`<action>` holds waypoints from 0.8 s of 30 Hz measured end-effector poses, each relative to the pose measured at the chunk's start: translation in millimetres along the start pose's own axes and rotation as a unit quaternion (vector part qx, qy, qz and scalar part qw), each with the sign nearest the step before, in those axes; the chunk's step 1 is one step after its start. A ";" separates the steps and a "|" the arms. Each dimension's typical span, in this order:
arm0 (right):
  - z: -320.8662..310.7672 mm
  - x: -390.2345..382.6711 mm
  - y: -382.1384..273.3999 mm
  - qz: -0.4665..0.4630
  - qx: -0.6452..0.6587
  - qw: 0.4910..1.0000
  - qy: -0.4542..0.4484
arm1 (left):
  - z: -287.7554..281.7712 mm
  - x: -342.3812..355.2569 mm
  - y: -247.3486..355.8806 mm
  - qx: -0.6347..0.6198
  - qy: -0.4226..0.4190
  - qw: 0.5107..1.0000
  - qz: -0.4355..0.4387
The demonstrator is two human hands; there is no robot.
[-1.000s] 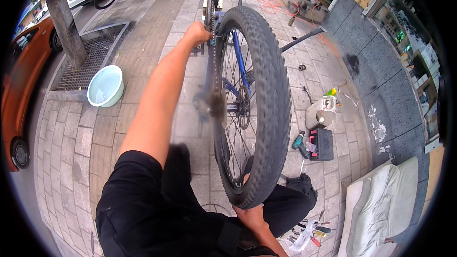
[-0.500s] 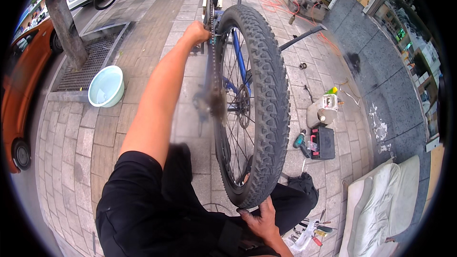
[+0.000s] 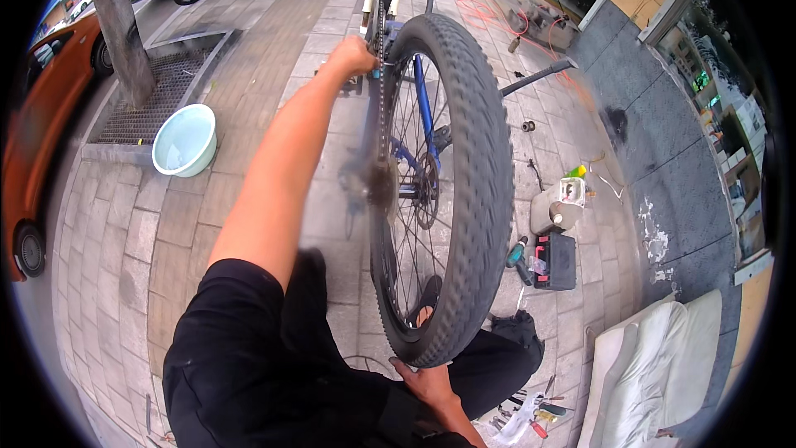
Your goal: The person applies glue to a bicycle tire valve, then uses a tool to adjust the tire and valve area. The person rotates the wheel and continues to manipulate the tire and valve with tools.
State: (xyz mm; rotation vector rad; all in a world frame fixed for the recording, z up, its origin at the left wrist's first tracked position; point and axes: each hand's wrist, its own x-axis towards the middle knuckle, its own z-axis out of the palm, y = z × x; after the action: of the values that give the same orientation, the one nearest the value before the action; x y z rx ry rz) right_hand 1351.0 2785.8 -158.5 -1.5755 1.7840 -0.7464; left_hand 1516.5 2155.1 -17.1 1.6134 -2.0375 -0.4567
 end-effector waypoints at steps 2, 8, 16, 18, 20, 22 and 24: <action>-10.2 -2.7 -12.7 -0.005 -0.013 1.000 -0.021 | -7.0 -6.1 9.2 -0.014 -0.018 1.000 -0.008; -32.6 -10.3 -22.9 0.047 0.057 0.996 -0.052 | -9.7 -7.7 8.1 -0.018 -0.030 0.999 -0.019; -56.0 -8.5 -54.5 -0.035 0.017 0.999 0.035 | -12.0 -8.7 13.0 -0.008 -0.041 0.999 -0.029; -58.7 -8.3 -59.0 -0.046 0.012 0.998 0.045 | -12.8 -10.7 12.8 -0.007 -0.044 0.999 -0.028; -59.2 -8.5 -63.4 -0.054 0.014 0.997 0.060 | -6.5 -8.1 8.5 0.004 -0.005 1.000 0.001; -59.4 -8.5 -63.7 -0.066 0.013 0.995 0.067 | -3.1 -4.9 2.8 0.010 0.014 1.000 0.013; -59.9 -8.5 -65.3 -0.078 0.017 0.994 0.079 | -2.4 -4.8 4.4 0.011 0.012 1.000 0.014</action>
State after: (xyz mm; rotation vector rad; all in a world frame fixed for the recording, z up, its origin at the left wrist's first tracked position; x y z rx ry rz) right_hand 1346.8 2786.6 -69.6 -1.6882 1.7618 -0.9942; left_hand 1515.3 2160.9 -13.6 1.5946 -2.0514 -0.4048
